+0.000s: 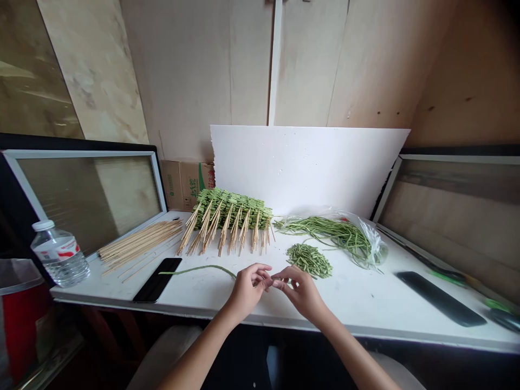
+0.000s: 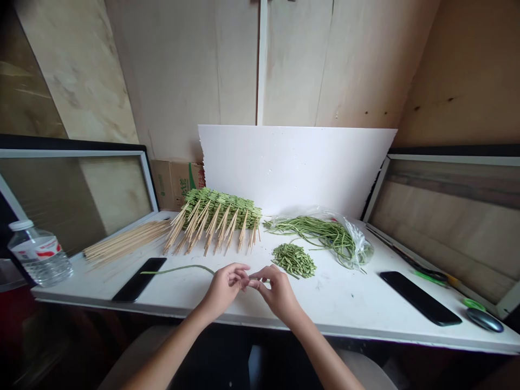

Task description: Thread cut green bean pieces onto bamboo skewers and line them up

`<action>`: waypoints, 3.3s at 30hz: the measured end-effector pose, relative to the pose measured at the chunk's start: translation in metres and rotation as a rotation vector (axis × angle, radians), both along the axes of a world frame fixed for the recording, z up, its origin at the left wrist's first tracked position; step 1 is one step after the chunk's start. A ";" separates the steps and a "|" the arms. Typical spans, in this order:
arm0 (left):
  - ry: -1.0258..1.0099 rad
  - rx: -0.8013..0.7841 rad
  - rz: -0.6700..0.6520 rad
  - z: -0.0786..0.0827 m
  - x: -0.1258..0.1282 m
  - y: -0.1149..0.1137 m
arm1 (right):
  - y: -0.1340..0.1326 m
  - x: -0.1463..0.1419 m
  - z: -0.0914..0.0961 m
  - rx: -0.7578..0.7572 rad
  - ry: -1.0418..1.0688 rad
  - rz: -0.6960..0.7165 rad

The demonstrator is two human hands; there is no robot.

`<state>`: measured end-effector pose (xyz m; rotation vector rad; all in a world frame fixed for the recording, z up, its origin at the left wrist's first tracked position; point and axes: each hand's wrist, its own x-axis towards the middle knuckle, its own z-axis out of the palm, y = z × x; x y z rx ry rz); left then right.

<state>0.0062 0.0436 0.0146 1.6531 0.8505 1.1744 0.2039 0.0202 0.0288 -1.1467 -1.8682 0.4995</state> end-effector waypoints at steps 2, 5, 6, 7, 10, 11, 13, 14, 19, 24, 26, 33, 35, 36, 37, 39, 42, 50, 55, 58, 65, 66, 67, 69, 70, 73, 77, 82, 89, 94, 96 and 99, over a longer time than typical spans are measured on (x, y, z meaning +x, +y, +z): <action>0.049 0.007 -0.021 -0.001 -0.001 0.000 | -0.003 -0.003 0.001 0.009 0.035 -0.030; 0.138 0.056 -0.002 -0.002 -0.004 0.001 | -0.003 -0.001 0.001 -0.014 0.090 -0.053; 0.159 0.102 0.027 -0.002 -0.004 0.001 | -0.003 0.000 0.002 -0.022 0.089 -0.043; 0.174 0.158 0.063 -0.001 -0.003 0.000 | -0.004 0.001 0.003 -0.023 0.078 -0.031; 0.198 0.303 0.133 0.002 0.000 -0.003 | -0.005 0.001 0.003 0.017 0.023 -0.018; 0.202 0.329 0.138 0.003 0.001 -0.004 | -0.005 0.000 0.003 0.041 0.006 -0.024; 0.206 0.358 0.140 0.003 0.003 -0.006 | -0.006 -0.002 0.001 0.094 -0.021 -0.032; 0.207 0.365 0.135 0.003 0.003 -0.007 | -0.006 -0.004 0.001 0.116 -0.029 -0.032; 0.201 0.395 0.038 -0.002 0.002 -0.005 | -0.012 -0.012 -0.003 0.104 0.048 0.006; 0.166 0.329 -0.061 -0.001 0.000 -0.005 | -0.009 -0.010 -0.006 0.016 0.141 0.091; 0.142 0.265 -0.111 0.000 0.001 -0.005 | -0.008 -0.006 -0.006 -0.005 0.139 0.122; 0.190 0.229 -0.067 0.007 -0.007 -0.002 | -0.016 -0.007 0.010 0.011 0.107 0.154; 0.196 0.252 -0.029 0.013 -0.009 -0.004 | -0.012 -0.004 0.009 0.064 0.102 0.020; 0.190 0.259 -0.006 0.016 -0.009 -0.005 | -0.007 0.000 0.005 0.082 0.088 -0.057; 0.183 0.264 0.022 0.018 -0.009 -0.006 | -0.002 0.004 0.000 0.089 0.063 -0.135; 0.183 0.270 0.062 0.020 -0.008 -0.007 | 0.010 0.016 -0.013 0.079 -0.028 -0.255; 0.207 0.272 0.073 0.016 -0.006 -0.006 | 0.024 0.031 -0.031 0.060 -0.130 -0.297; 0.241 0.278 0.038 0.005 -0.007 -0.001 | 0.022 0.037 -0.040 0.124 -0.322 -0.326; 0.229 0.268 -0.003 0.000 -0.006 -0.002 | 0.018 0.035 -0.026 0.179 -0.254 -0.335; 0.162 0.236 0.026 -0.006 -0.002 0.000 | 0.010 0.024 -0.013 0.066 -0.106 -0.170; 0.257 0.205 0.039 -0.005 -0.001 -0.002 | -0.003 0.004 -0.007 0.030 -0.006 -0.013; 0.333 0.218 0.047 -0.003 -0.002 -0.004 | -0.002 0.005 -0.008 0.040 0.008 -0.030; 0.413 0.238 0.061 -0.001 -0.004 -0.005 | -0.001 0.006 -0.008 0.047 0.020 -0.047; 0.541 0.286 0.106 0.002 -0.005 -0.008 | -0.001 0.008 -0.008 0.051 0.024 -0.056; 0.573 0.310 0.132 0.003 -0.006 -0.009 | -0.001 0.008 -0.007 0.050 0.014 -0.043; 0.569 0.364 0.164 0.006 -0.005 -0.011 | -0.004 0.006 -0.003 0.072 -0.031 0.005; 0.478 0.406 0.115 0.012 -0.002 -0.015 | -0.011 -0.001 0.004 0.138 -0.025 -0.004; 0.454 0.444 0.072 0.016 0.000 -0.021 | -0.022 -0.011 0.012 0.225 -0.011 0.011; 0.408 0.405 -0.027 0.009 0.001 -0.022 | -0.024 -0.014 0.010 0.200 0.042 0.087; 0.355 0.379 -0.059 0.015 -0.003 -0.017 | -0.018 -0.007 0.008 0.150 0.129 0.073; 0.321 0.332 -0.035 0.019 -0.006 -0.015 | -0.012 0.000 0.004 0.143 0.133 0.020; 0.299 0.258 0.015 0.023 -0.009 -0.014 | 0.001 0.012 -0.010 0.143 0.010 -0.152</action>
